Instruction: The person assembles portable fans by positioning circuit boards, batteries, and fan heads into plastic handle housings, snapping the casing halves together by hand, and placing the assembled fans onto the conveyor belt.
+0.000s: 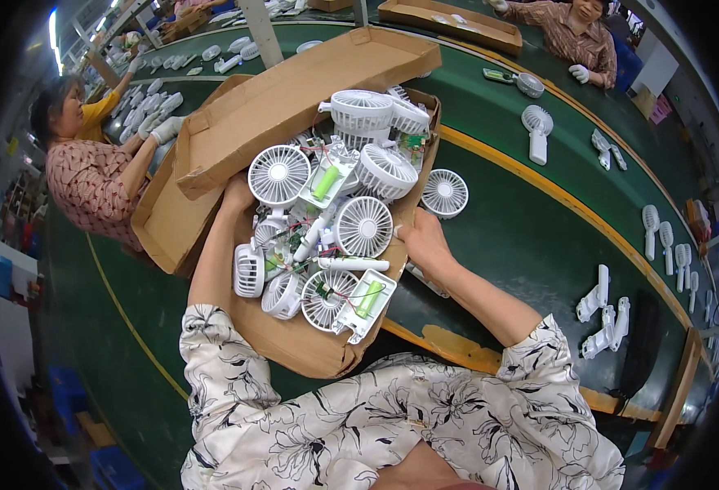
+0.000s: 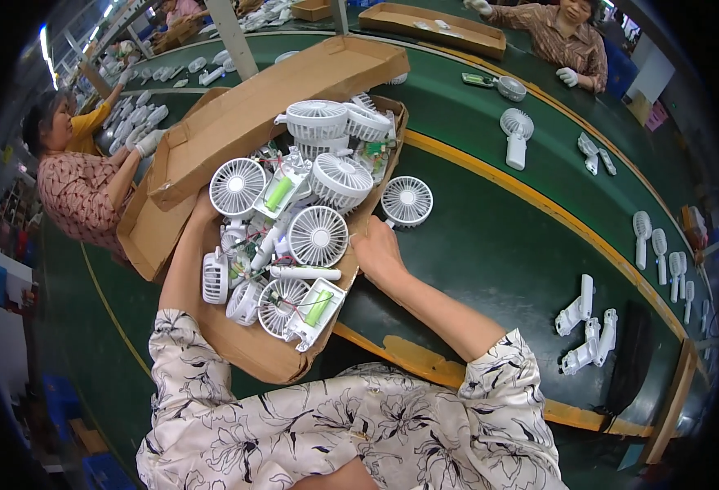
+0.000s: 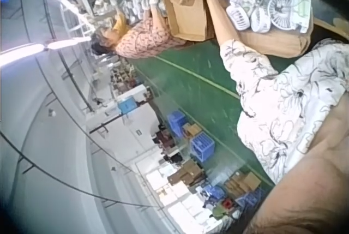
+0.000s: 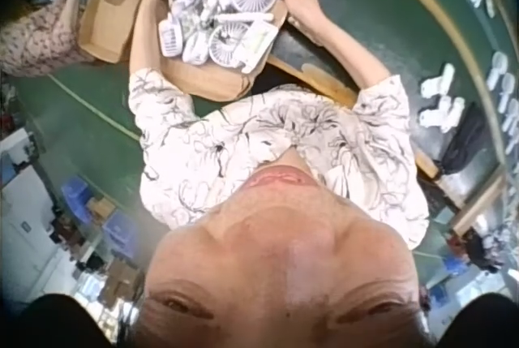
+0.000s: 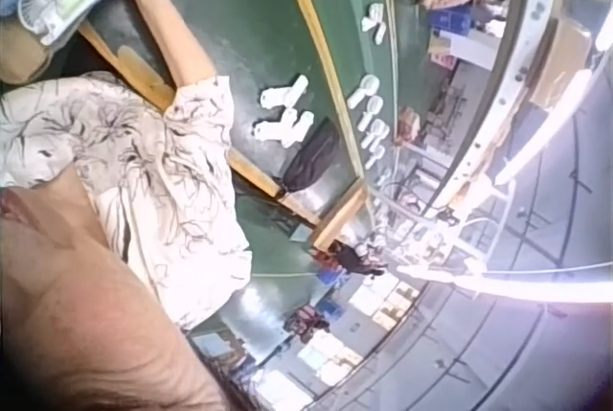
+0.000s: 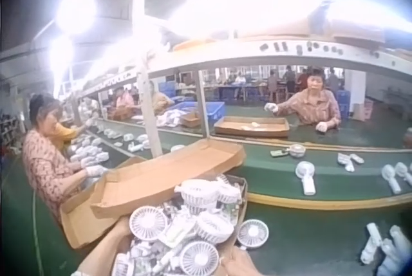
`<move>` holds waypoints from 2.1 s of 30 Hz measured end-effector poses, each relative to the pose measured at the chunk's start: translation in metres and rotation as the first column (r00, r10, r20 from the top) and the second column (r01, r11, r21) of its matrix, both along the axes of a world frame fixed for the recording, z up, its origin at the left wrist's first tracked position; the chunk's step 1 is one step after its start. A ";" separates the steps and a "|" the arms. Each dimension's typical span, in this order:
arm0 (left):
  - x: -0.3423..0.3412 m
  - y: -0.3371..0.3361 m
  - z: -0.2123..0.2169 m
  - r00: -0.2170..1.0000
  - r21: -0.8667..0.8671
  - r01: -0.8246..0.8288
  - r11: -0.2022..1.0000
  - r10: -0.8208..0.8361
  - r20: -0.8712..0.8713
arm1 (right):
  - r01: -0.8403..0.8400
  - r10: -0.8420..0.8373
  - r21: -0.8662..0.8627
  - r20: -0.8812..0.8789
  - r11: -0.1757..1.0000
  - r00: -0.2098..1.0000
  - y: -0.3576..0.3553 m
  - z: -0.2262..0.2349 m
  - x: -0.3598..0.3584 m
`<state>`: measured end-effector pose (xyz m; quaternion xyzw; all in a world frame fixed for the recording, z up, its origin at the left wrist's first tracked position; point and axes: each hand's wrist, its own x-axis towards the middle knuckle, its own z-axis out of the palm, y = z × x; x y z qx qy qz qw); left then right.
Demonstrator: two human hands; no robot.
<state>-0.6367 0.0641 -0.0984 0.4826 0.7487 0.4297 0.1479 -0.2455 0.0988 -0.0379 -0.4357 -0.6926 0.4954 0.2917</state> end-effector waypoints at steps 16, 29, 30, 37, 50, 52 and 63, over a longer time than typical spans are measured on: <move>0.028 -0.003 0.044 0.974 0.110 0.065 0.992 -0.087 0.209 | 0.052 -0.066 0.211 0.060 0.976 0.996 -0.032 0.041 0.019; 0.122 0.057 0.127 0.840 0.278 0.321 0.905 -0.408 0.357 | 0.264 -0.317 0.266 0.178 0.927 0.932 -0.048 0.121 0.088; 0.135 0.061 0.144 0.869 0.283 0.344 0.895 -0.418 0.264 | 0.281 -0.332 0.287 0.147 0.916 0.932 -0.045 0.132 0.097; 0.231 0.138 0.140 0.938 0.112 0.272 0.956 -0.290 0.189 | 0.413 -0.476 0.311 0.161 0.856 0.865 0.012 0.151 0.175; 0.355 0.256 0.125 0.963 -0.178 0.212 0.961 -0.237 -0.132 | 0.528 -0.556 0.195 0.137 0.827 0.820 0.147 0.105 0.301; 0.376 0.276 0.128 0.965 -0.204 0.211 0.956 -0.237 -0.116 | 0.528 -0.561 0.203 0.178 0.825 0.808 0.177 0.093 0.325; 0.457 0.401 0.120 0.936 -0.275 0.222 0.936 -0.283 -0.208 | 0.522 -0.568 0.241 0.199 0.818 0.798 0.312 0.060 0.424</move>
